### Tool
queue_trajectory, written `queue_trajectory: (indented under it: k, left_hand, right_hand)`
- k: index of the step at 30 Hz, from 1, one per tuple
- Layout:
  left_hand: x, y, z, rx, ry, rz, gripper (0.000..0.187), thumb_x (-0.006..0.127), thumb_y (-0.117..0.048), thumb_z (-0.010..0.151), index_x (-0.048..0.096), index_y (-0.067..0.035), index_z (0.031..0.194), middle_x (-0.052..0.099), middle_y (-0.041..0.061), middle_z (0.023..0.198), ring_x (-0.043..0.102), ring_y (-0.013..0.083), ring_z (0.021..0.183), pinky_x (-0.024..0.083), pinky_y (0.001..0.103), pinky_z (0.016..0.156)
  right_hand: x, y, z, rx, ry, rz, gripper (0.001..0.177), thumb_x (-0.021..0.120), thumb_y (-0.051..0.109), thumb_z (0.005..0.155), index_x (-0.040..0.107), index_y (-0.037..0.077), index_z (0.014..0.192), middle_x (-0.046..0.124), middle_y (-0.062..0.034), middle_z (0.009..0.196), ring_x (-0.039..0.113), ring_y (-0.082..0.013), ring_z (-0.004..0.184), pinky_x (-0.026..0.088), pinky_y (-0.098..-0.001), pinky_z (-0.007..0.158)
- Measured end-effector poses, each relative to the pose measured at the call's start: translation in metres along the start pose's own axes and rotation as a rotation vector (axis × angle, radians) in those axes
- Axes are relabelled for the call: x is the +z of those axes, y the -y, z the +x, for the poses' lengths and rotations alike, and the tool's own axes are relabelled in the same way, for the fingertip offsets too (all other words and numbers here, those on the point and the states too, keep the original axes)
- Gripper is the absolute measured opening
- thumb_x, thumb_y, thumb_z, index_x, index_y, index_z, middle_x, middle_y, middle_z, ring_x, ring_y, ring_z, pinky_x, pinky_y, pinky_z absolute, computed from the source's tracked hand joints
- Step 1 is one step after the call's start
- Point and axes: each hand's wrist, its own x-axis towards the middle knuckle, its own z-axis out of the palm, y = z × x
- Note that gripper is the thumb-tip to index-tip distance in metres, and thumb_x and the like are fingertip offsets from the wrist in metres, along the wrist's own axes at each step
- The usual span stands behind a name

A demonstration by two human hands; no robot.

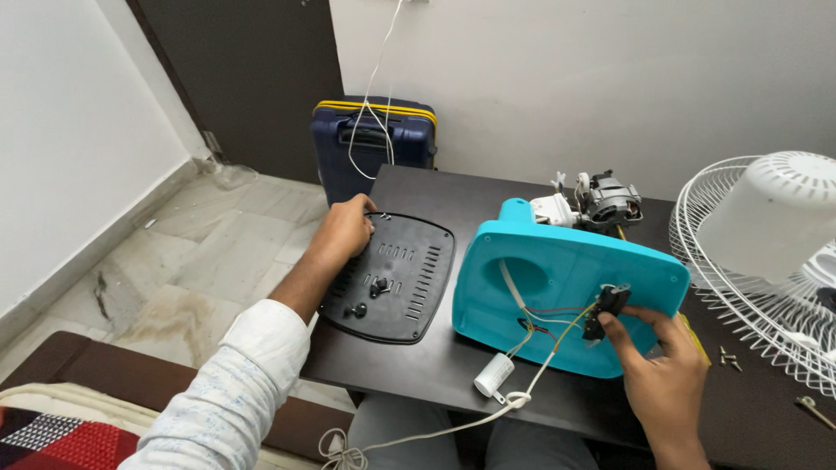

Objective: The person disassembles a teal LG pedestal fan on a dark table. They remove the front grille, unscrew the motor housing, detach the motor from the stand, and then remove the control switch from the base using a screwdriver.

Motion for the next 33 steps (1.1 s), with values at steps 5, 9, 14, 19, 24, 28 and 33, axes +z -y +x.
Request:
queue_trajectory:
  k: [5, 9, 14, 19, 24, 28, 33]
  left_hand:
    - [-0.015, -0.029, -0.010, 0.011, -0.001, 0.039, 0.026, 0.058, 0.002, 0.094, 0.064, -0.004, 0.120, 0.075, 0.014, 0.101, 0.073, 0.0263, 0.094, 0.056, 0.040, 0.087]
    - [-0.038, -0.078, -0.042, 0.255, -0.168, -0.087, 0.019, 0.068, -0.005, 0.091, 0.066, 0.000, 0.110, 0.073, 0.017, 0.104, 0.071, 0.0284, 0.097, 0.056, 0.040, 0.085]
    - [-0.059, -0.152, -0.097, 0.415, -0.114, -0.332, 0.014, 0.066, -0.006, 0.093, 0.065, -0.002, 0.106, 0.075, 0.011, 0.099, 0.077, 0.0200, 0.092, 0.062, 0.034, 0.079]
    - [-0.047, -0.200, -0.148, 0.653, 0.035, -0.502, 0.017, 0.074, -0.009, 0.092, 0.066, -0.004, 0.106, 0.076, 0.008, 0.097, 0.078, 0.0188, 0.090, 0.064, 0.030, 0.077]
    - [-0.016, -0.215, -0.160, 0.904, 0.059, -0.566, 0.019, 0.076, -0.005, 0.092, 0.065, -0.004, 0.107, 0.075, 0.009, 0.104, 0.079, 0.0188, 0.093, 0.066, 0.027, 0.079]
    - [0.013, -0.220, -0.150, 0.959, 0.144, -0.595, 0.020, 0.075, -0.006, 0.092, 0.065, -0.004, 0.108, 0.075, 0.007, 0.103, 0.079, 0.0192, 0.095, 0.066, 0.028, 0.082]
    - [0.044, -0.225, -0.138, 1.008, 0.058, -0.507, 0.019, 0.077, -0.008, 0.088, 0.068, -0.005, 0.104, 0.076, 0.009, 0.098, 0.077, 0.0242, 0.090, 0.062, 0.033, 0.075]
  right_hand:
    - [0.001, 0.001, -0.001, 0.112, -0.004, -0.062, 0.035, 0.084, 0.024, 0.086, 0.072, 0.000, 0.109, 0.071, -0.0091, 0.097, 0.061, -0.0207, 0.070, 0.046, -0.0352, 0.058]
    - [0.003, -0.002, -0.001, -0.098, -0.079, -0.093, 0.044, 0.085, 0.028, 0.083, 0.059, 0.002, 0.107, 0.065, -0.0166, 0.120, 0.065, -0.0257, 0.093, 0.053, -0.0367, 0.073]
    - [0.006, -0.010, -0.002, -0.274, -0.130, -0.175, 0.041, 0.086, 0.027, 0.079, 0.059, 0.006, 0.103, 0.040, -0.0250, 0.149, 0.046, -0.0428, 0.135, 0.052, -0.0461, 0.096]
    - [0.007, -0.017, -0.006, -0.192, -0.153, -0.182, 0.045, 0.091, 0.031, 0.075, 0.063, 0.012, 0.106, 0.044, -0.0151, 0.144, 0.036, -0.0344, 0.136, 0.041, -0.0484, 0.109]
    - [0.005, -0.020, -0.006, -0.247, -0.175, -0.180, 0.049, 0.092, 0.032, 0.076, 0.061, 0.013, 0.109, 0.043, -0.0129, 0.131, 0.037, -0.0283, 0.125, 0.042, -0.0420, 0.100]
    - [0.006, -0.019, -0.004, -0.384, -0.167, -0.207, 0.050, 0.091, 0.023, 0.078, 0.057, 0.013, 0.112, 0.057, -0.0046, 0.113, 0.049, -0.0237, 0.110, 0.039, -0.0413, 0.094]
    - [0.008, -0.013, 0.000, -0.402, -0.148, -0.038, 0.052, 0.086, 0.013, 0.082, 0.055, 0.014, 0.123, 0.071, 0.0030, 0.103, 0.063, -0.0182, 0.096, 0.042, -0.0365, 0.093]
